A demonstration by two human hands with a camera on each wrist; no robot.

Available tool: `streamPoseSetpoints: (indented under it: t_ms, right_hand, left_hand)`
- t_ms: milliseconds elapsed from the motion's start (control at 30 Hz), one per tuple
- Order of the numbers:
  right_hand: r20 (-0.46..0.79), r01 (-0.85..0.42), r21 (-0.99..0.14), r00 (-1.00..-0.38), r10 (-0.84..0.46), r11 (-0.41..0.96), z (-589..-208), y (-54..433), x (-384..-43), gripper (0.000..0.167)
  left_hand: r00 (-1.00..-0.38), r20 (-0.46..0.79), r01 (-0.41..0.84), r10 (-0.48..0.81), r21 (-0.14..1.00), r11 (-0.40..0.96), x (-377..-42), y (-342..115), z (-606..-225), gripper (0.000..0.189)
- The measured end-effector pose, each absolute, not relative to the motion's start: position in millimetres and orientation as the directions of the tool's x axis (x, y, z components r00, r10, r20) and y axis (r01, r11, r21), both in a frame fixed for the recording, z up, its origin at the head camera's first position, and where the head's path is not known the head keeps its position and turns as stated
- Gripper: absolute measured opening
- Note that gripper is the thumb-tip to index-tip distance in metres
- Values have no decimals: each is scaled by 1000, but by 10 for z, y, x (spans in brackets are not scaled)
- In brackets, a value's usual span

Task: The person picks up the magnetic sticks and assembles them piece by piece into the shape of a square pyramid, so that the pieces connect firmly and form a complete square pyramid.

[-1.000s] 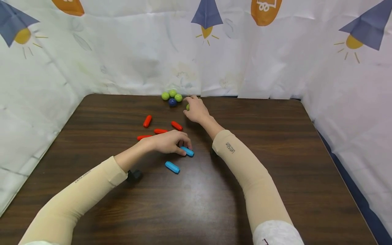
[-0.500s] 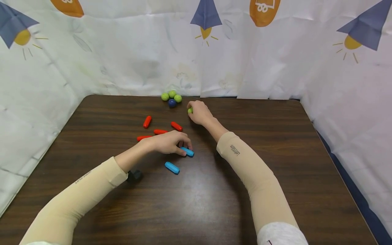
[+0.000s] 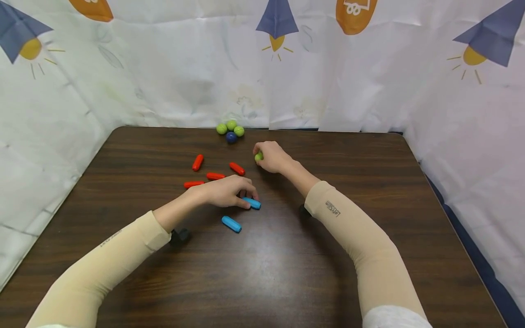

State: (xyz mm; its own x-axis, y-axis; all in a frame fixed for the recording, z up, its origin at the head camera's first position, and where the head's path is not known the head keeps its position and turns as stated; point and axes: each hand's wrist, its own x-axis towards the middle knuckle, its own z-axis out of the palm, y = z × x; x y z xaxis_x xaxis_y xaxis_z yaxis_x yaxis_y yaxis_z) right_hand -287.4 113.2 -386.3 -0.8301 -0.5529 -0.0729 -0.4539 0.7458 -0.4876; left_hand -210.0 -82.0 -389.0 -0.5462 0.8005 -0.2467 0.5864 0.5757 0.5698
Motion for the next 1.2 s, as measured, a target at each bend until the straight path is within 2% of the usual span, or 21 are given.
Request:
streamPoseSetpoints:
  t_ms: [400, 800, 1200]
  right_hand:
    - [-71, -490, -495, -800, -596, 717, -3842, 1264, -2696, 25]
    - [-81, -463, -528, -808, -584, 712, -3845, 1432, -2530, 24]
    - [-101, -446, -590, -786, -610, 673, -3858, 1523, -2439, 26]
  left_hand:
    - [-539, -238, 611, 808, 550, 569, -2079, -812, -3884, 18]
    - [-548, -232, 614, 804, 540, 575, -2073, -816, -3878, 18]
    - [-547, -246, 601, 800, 550, 580, -2054, -803, -3857, 16]
